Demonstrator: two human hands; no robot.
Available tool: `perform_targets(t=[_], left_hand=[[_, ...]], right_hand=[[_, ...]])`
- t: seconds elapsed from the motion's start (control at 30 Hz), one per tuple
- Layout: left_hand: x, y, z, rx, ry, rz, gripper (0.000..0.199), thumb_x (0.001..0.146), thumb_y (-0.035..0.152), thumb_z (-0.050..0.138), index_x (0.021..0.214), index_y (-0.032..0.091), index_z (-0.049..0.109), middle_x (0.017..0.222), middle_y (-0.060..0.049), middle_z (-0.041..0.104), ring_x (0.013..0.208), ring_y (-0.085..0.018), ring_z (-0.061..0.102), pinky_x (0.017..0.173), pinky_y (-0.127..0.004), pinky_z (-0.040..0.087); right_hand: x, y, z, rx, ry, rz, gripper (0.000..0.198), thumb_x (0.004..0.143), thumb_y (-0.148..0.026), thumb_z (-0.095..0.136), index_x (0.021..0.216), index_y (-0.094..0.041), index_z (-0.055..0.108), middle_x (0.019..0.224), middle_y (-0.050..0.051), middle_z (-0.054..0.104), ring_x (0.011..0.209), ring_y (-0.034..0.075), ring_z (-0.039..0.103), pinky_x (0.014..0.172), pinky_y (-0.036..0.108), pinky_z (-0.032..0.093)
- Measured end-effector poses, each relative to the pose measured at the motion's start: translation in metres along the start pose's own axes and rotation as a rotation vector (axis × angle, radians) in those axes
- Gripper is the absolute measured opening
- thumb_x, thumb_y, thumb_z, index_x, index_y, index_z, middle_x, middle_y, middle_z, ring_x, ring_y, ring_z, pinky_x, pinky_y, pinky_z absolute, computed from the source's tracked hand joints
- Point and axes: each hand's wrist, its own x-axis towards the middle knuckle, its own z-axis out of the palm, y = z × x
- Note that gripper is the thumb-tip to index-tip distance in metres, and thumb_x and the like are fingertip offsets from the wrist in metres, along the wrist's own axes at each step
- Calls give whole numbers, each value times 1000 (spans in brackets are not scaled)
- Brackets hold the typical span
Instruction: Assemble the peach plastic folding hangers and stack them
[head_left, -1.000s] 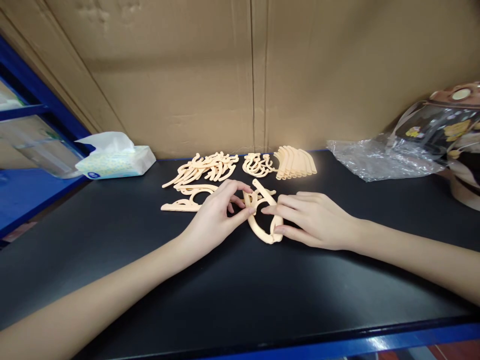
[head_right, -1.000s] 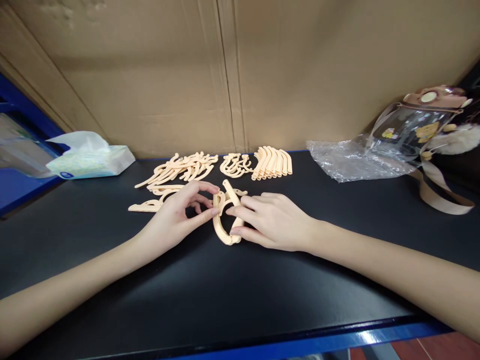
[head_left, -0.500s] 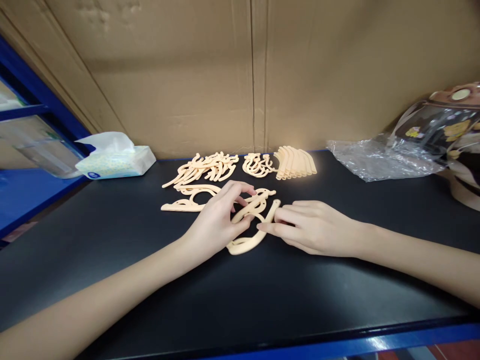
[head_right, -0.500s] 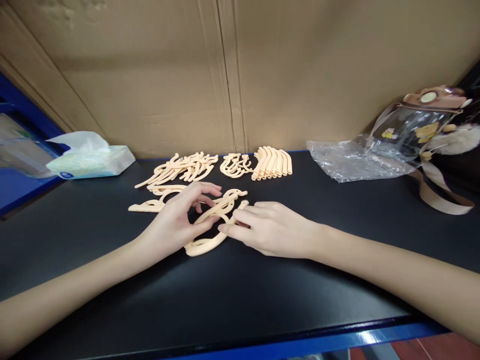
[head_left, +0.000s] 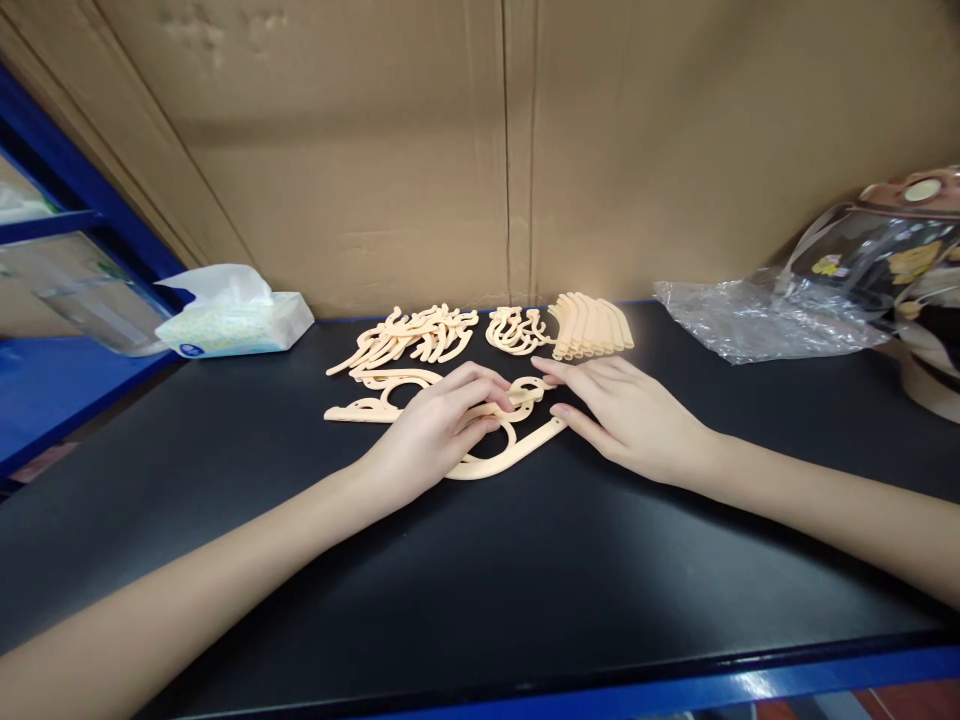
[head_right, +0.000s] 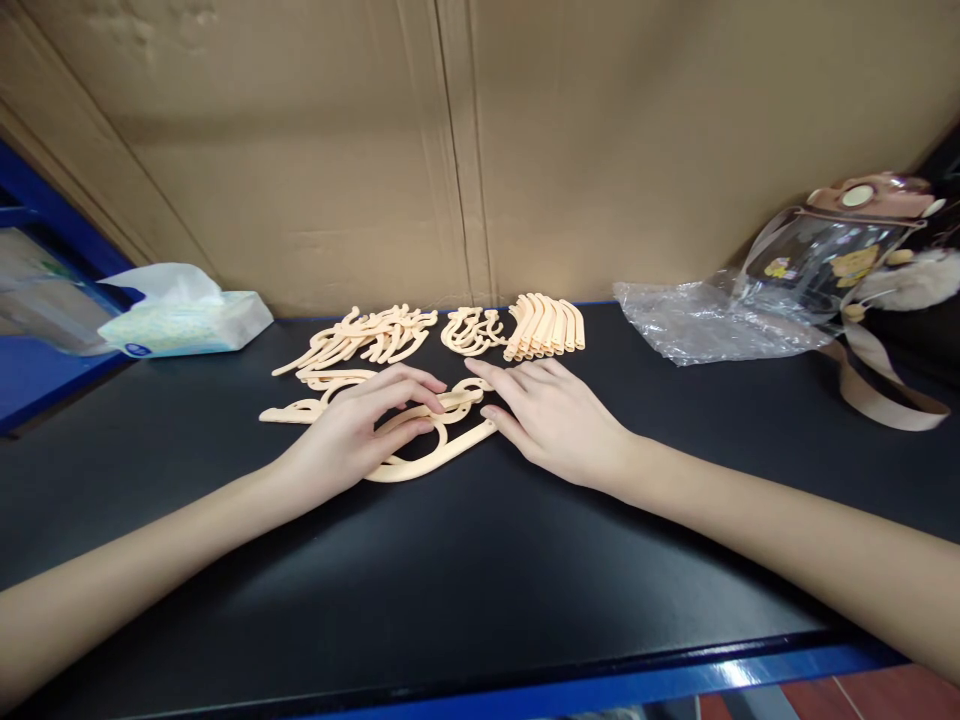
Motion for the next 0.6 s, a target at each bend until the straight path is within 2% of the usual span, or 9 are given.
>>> perform_targets(t=[0.13, 0.23, 0.3, 0.4, 0.5, 0.6], left_hand=[[2, 0, -2, -24, -45, -32, 11, 92, 18, 50, 92, 20, 61, 97, -3, 63, 91, -16, 61, 81, -29, 49], [3, 0, -4, 1, -63, -50, 11, 92, 19, 51, 91, 19, 61, 95, -3, 64, 86, -16, 62, 79, -29, 50], [3, -1, -5, 24, -63, -49, 11, 91, 19, 51, 91, 19, 62, 95, -3, 64, 85, -16, 62, 77, -28, 50], [3, -2, -6, 57, -52, -43, 11, 91, 18, 51, 91, 19, 62, 95, -3, 65, 84, -15, 63, 76, -27, 50], [3, -3, -6, 69, -40, -49, 10, 90, 18, 52, 90, 19, 61, 93, -2, 65, 83, -15, 63, 74, -25, 49], [3, -5, -8, 95, -29, -49, 9, 90, 18, 52, 89, 19, 61, 89, -1, 65, 80, -14, 63, 72, -24, 48]], right_hand=[[1, -3, -8, -179, 21, -49, 32, 97, -25, 40, 118, -9, 59, 98, 12, 72, 90, 24, 65, 85, 38, 41], [0, -6, -12, -268, 10, -76, 30, 96, -24, 42, 114, -8, 61, 83, 10, 73, 73, 21, 65, 78, 35, 39], [-1, -8, -14, -288, -10, -88, 30, 96, -24, 43, 115, -9, 60, 73, 7, 71, 61, 19, 61, 71, 33, 37], [-3, -12, -15, -243, -48, -134, 27, 96, -25, 42, 106, -12, 64, 58, 2, 65, 50, 16, 55, 63, 31, 34], [-5, -15, -16, -134, -44, -222, 29, 97, -25, 41, 93, -15, 67, 60, 1, 66, 49, 13, 54, 60, 29, 33], [-7, -18, -16, -62, -6, -324, 32, 98, -26, 39, 89, -16, 68, 66, 1, 69, 50, 11, 54, 57, 29, 32]])
